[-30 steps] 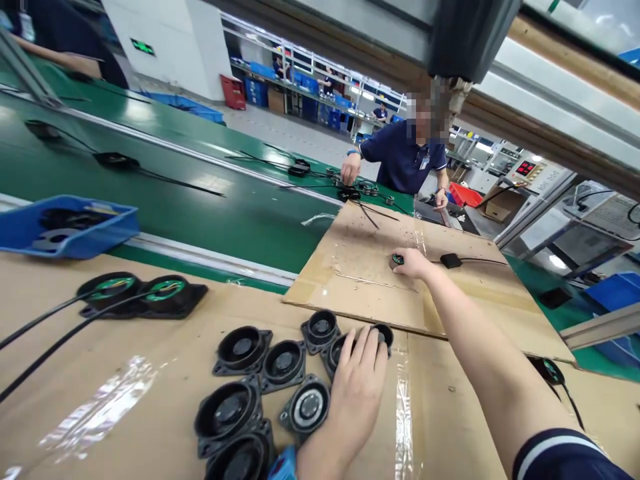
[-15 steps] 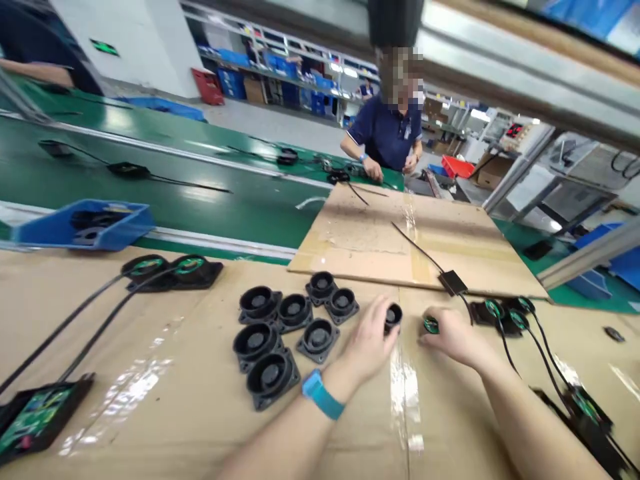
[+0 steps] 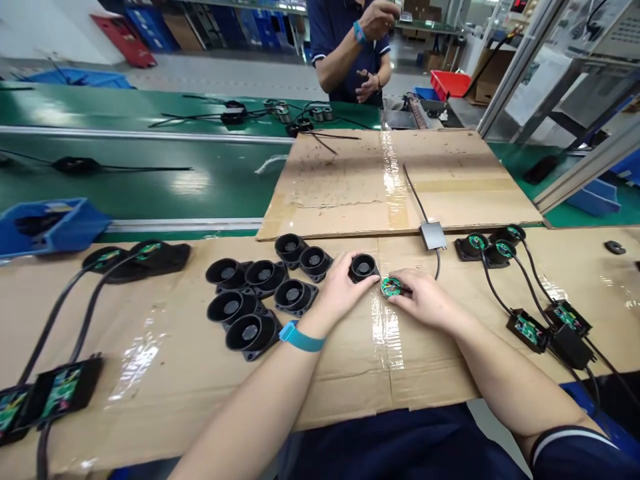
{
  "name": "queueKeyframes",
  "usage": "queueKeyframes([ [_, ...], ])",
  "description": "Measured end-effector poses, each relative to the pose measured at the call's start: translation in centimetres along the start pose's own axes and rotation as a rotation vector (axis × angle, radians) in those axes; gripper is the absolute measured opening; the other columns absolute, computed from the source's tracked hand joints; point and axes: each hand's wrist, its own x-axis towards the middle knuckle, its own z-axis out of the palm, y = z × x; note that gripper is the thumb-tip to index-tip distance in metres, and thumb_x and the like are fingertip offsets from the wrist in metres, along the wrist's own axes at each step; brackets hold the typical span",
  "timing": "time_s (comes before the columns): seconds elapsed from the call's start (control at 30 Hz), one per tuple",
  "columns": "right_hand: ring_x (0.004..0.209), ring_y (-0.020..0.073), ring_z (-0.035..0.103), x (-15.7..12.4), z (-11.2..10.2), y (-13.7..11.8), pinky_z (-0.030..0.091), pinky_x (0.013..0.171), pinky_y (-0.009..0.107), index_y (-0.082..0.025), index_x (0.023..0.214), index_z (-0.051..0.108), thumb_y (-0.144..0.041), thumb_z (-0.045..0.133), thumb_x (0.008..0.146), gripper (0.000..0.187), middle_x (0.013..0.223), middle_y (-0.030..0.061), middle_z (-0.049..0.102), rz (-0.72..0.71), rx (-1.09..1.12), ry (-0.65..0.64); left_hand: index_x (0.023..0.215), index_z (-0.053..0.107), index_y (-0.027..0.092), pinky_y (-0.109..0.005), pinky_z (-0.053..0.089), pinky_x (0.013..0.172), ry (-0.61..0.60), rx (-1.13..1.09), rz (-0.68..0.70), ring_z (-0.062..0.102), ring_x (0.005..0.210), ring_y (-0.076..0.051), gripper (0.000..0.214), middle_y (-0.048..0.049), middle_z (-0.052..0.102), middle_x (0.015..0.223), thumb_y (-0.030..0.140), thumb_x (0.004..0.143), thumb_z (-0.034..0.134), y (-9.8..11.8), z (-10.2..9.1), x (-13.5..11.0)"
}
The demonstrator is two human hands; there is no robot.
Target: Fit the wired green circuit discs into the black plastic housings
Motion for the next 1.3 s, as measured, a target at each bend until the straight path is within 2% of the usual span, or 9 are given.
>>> queueKeyframes([
  [0.1,0.102,0.0223,0.066,0.4,0.4,0.1,0.052,0.094,0.038,-0.017,0.117,0.068,-0.021,0.077,0.082,0.036,0.11,0.0084,0.072,0.024,0.073,-0.007,0.108,0.06,0.022,-0.044,0.052,0.1,0.025,0.051,-0.008,0.064,0.109,-0.027,0.047,-0.0062,0.068,0.111,0.044,0.073,0.084,0.1,-0.3,0.1],
  [0.23,0.101,0.022,0.066,0.7,0.6,0.6,0.052,0.092,0.037,-0.016,0.12,0.068,-0.025,0.081,0.08,0.043,0.108,0.0076,0.072,0.049,0.091,0.004,0.131,0.052,0.021,-0.046,0.048,0.109,-0.087,-0.02,-0.014,0.061,0.122,-0.027,0.063,-0.0094,0.063,0.131,0.041,0.077,0.079,-0.1,-0.8,-0.3],
  [0.37,0.108,0.023,0.066,0.6,0.8,0.9,0.052,0.098,0.039,-0.016,0.125,0.066,-0.023,0.077,0.084,0.043,0.118,0.0098,0.071,-0.03,0.078,0.017,0.132,0.052,0.02,-0.047,0.045,0.113,-0.185,-0.082,0.051,0.06,0.126,-0.026,0.051,-0.0097,0.063,0.134,0.032,0.085,0.068,0.0,-1.0,-0.4],
  [0.57,0.089,0.0212,0.07,-0.2,0.4,-0.6,0.06,0.082,0.038,-0.016,0.125,0.067,-0.031,0.077,0.085,0.044,0.107,0.01,0.073,-0.02,0.131,0.437,0.124,0.056,0.019,-0.049,0.048,0.108,0.038,-0.01,0.089,0.062,0.12,-0.028,0.047,-0.0111,0.066,0.126,0.03,0.082,0.075,0.3,-0.4,-0.7],
  [0.73,0.108,0.0239,0.069,-0.2,2.0,-3.5,0.059,0.096,0.039,-0.018,0.131,0.062,-0.035,0.07,0.093,0.043,0.121,0.0129,0.071,-0.215,0.086,0.596,0.127,0.056,0.019,-0.05,0.048,0.109,0.079,0.042,0.264,0.059,0.124,-0.029,0.044,-0.0144,0.062,0.131,0.025,0.086,0.07,1.4,0.2,-1.6],
  [0.83,0.111,0.0248,0.068,0.2,3.6,-3.8,0.058,0.101,0.041,-0.016,0.134,0.058,-0.03,0.066,0.095,0.042,0.121,0.0139,0.07,-0.247,0.041,0.584,0.127,0.056,0.019,-0.048,0.051,0.106,0.11,0.075,0.301,0.06,0.121,-0.027,0.04,-0.0141,0.063,0.128,0.016,0.088,0.063,2.2,0.4,-2.3],
  [0.97,0.113,0.0283,0.066,0.8,5.0,-3.1,0.056,0.102,0.046,-0.017,0.13,0.06,-0.024,0.068,0.092,0.04,0.123,0.0144,0.066,-0.113,-0.006,0.496,0.127,0.057,0.019,-0.047,0.051,0.106,0.065,0.03,0.263,0.06,0.12,-0.027,0.048,-0.013,0.063,0.125,0.007,0.08,0.06,1.8,0.4,-2.7],
  [1.1,0.11,0.0298,0.067,0.5,4.6,-3.1,0.058,0.098,0.047,-0.016,0.124,0.063,-0.028,0.077,0.085,0.043,0.123,0.0146,0.063,0.015,-0.002,0.334,0.125,0.058,0.02,-0.049,0.05,0.107,-0.002,-0.009,0.203,0.06,0.12,-0.028,0.054,-0.0117,0.063,0.126,0.005,0.074,0.064,1.4,0.5,-2.8],
  [1.3,0.118,0.0305,0.064,-0.2,3.4,-3.0,0.056,0.102,0.048,-0.014,0.126,0.062,-0.022,0.067,0.091,0.036,0.135,0.017,0.059,-0.041,-0.023,0.205,0.127,0.058,0.022,-0.047,0.05,0.107,-0.11,-0.112,0.126,0.061,0.119,-0.027,0.053,-0.0099,0.064,0.127,0.01,0.076,0.069,1.3,0.8,-2.8],
])
